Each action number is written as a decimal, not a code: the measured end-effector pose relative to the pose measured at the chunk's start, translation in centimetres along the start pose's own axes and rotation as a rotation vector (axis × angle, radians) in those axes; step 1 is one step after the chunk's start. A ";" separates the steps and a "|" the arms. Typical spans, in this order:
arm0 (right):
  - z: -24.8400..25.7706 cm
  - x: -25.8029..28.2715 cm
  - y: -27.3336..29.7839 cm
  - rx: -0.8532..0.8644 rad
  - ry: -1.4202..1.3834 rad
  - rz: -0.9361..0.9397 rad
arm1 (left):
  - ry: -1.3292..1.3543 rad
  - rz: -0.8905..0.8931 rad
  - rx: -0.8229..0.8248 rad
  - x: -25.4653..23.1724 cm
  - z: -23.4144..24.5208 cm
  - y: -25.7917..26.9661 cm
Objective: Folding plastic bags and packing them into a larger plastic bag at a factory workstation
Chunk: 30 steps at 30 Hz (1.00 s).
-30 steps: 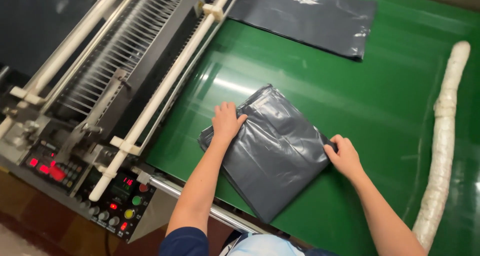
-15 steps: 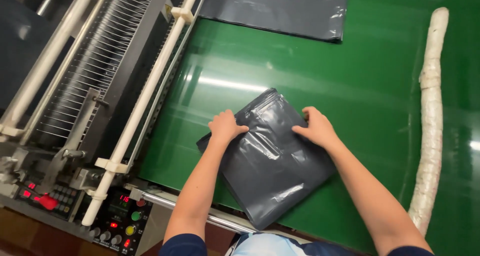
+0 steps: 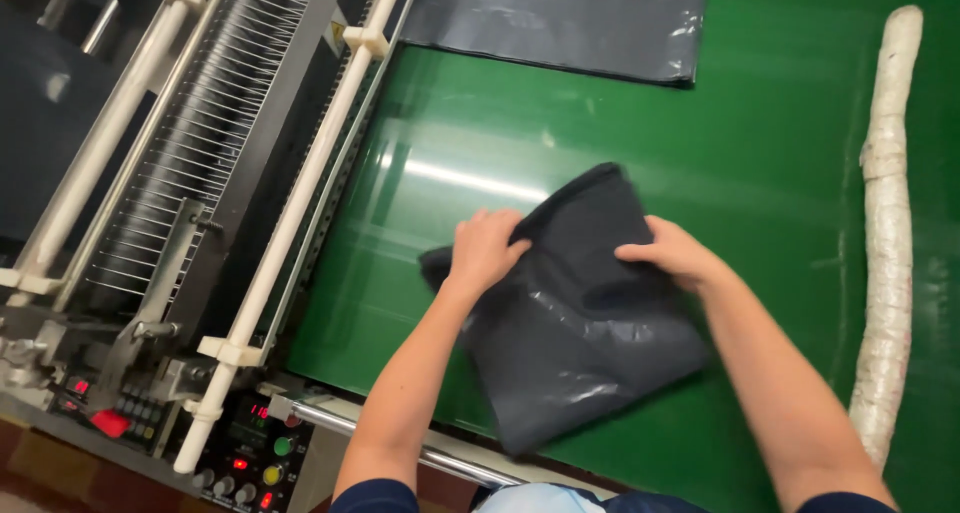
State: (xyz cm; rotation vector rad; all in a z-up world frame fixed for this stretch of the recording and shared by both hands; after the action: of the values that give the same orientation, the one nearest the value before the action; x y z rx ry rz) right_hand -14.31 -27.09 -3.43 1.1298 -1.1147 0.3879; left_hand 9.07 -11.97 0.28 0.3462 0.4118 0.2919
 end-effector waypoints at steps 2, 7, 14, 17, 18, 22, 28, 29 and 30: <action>2.7 -0.9 1.7 -0.019 -0.030 0.041 | -0.072 -0.106 -0.176 -3.0 1.3 -1.0; 7.5 -2.9 4.5 -0.051 -0.043 0.051 | -0.290 -0.312 -0.636 -10.8 -0.8 -3.2; 11.9 -6.9 1.5 -0.073 -0.125 -0.009 | -0.302 -0.877 -0.209 -17.5 -12.7 1.0; 11.3 -4.3 0.7 -0.113 -0.061 0.021 | -0.302 -0.910 -0.069 -16.8 -14.5 0.8; 11.4 -4.1 0.2 -0.135 0.008 0.029 | -0.283 -0.908 -0.021 -16.7 -14.8 0.7; 11.8 -6.4 -2.7 -0.271 0.358 -0.008 | -0.118 -0.936 0.029 -16.2 -15.1 -0.2; 6.8 -1.5 5.3 -0.548 0.670 0.305 | 1.521 -0.793 0.453 -11.6 -14.8 -5.0; 5.8 -1.2 6.9 -0.561 0.735 0.444 | 1.657 -0.685 0.623 -10.8 -13.4 -4.1; 4.7 -1.0 8.5 -0.567 0.798 0.585 | 1.788 -0.561 0.791 -10.1 -12.1 -3.1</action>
State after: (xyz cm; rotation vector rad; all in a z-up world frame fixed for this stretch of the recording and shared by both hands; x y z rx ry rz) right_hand -23.44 -27.25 0.10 0.0792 -0.7292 0.8256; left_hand -4.41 -14.98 -7.90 0.6551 2.3755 -0.2304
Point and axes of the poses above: each hand's wrist, its own y-axis away from the middle knuckle, its own z-axis out of the back of the hand, x = y × z, the point moved 4 cm from there along -y, towards the middle knuckle, and after that the axes turned 15 degrees about x, right-handed, at the moved point
